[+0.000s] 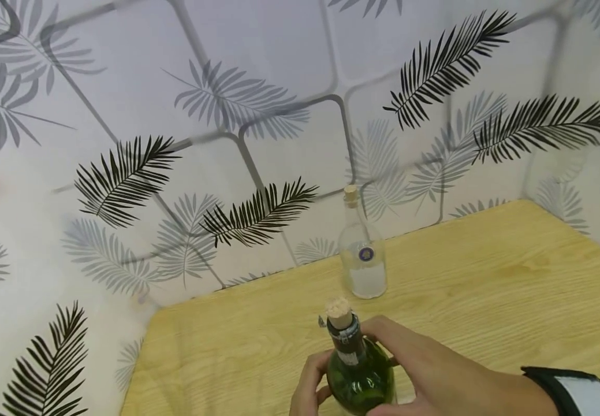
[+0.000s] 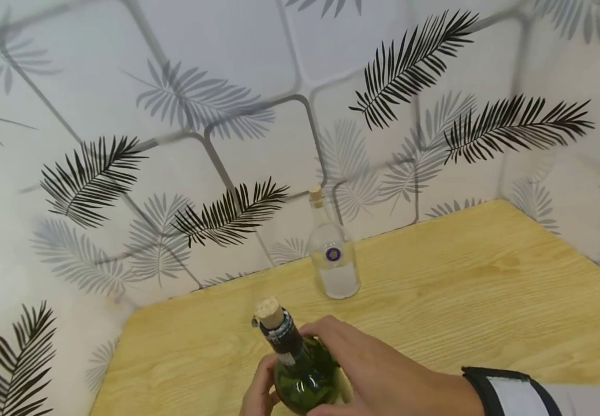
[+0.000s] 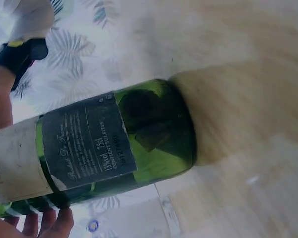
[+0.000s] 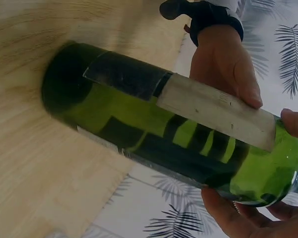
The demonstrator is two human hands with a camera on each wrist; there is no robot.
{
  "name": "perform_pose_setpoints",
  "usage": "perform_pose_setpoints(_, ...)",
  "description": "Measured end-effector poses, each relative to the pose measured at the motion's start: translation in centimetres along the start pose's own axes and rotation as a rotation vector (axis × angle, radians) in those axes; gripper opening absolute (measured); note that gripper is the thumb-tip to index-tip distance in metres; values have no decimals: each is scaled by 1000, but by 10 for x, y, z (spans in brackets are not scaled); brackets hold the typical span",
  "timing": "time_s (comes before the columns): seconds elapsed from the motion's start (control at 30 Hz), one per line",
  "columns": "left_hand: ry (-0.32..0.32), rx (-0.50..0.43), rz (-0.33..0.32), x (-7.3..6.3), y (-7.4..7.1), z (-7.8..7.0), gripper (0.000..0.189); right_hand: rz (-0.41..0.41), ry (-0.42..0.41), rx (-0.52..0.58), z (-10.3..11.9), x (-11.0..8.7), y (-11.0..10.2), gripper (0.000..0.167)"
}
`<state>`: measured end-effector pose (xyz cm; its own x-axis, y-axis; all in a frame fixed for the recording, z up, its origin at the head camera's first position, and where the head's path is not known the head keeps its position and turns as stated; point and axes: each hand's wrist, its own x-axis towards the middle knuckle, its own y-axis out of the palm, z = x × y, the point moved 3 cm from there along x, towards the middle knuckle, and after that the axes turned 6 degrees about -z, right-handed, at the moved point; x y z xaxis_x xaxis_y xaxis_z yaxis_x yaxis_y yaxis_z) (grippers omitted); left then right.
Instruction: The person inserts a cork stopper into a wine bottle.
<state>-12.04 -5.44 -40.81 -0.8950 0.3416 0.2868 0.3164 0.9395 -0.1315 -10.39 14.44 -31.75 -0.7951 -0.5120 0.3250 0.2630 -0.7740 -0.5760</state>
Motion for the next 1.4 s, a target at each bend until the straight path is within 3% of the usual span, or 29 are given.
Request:
perform_pose_setpoints(0.1,-76,93,-69,8,-1,-17,61,-71,-65,-61,-3,8,3,71)
perform_pose_setpoints(0.17,-109,147,-107,17,-4,-18,62,-89,-55,-84,-9,18,3,71)
perform_pose_setpoints(0.2,-106,183,-124,23,-6,-17,61,-95,-54,-97,-12,25,2,70)
perform_pose_setpoints(0.33,27,268,-150,54,-23,-3,67,-121,-63,-161,-31,59,-2,72)
perform_pose_setpoints(0.43,89,320,-181,81,-35,8,75,-161,-80,-249,-46,88,-6,74)
perform_pose_setpoints(0.67,65,342,-188,141,-54,34,81,-183,-49,-313,-77,146,-17,73)
perform_pose_setpoints(0.83,34,328,-209,164,-63,42,81,-161,-10,-317,-88,169,-22,75)
perform_pose_setpoints(0.93,15,335,-213,166,-62,44,83,-170,-16,-373,-88,167,-23,76)
perform_pose_setpoints(1.0,31,349,-219,163,-60,44,86,-246,-69,-421,-86,155,-24,75)
perform_pose_setpoints(1.1,75,381,-253,157,-58,42,91,-497,-186,-469,-86,127,-26,69)
perform_pose_setpoints(1.17,103,390,-286,156,-56,40,94,-673,-218,-478,-93,110,-30,68)
perform_pose_setpoints(1.23,105,392,-313,158,-54,42,96,-764,-171,-457,-105,99,-33,74)
perform_pose_setpoints(1.27,95,394,-325,159,-53,43,97,-768,-118,-437,-113,96,-34,79)
perform_pose_setpoints(1.4,54,406,-361,161,-46,50,97,-625,127,-325,-142,97,-34,95)
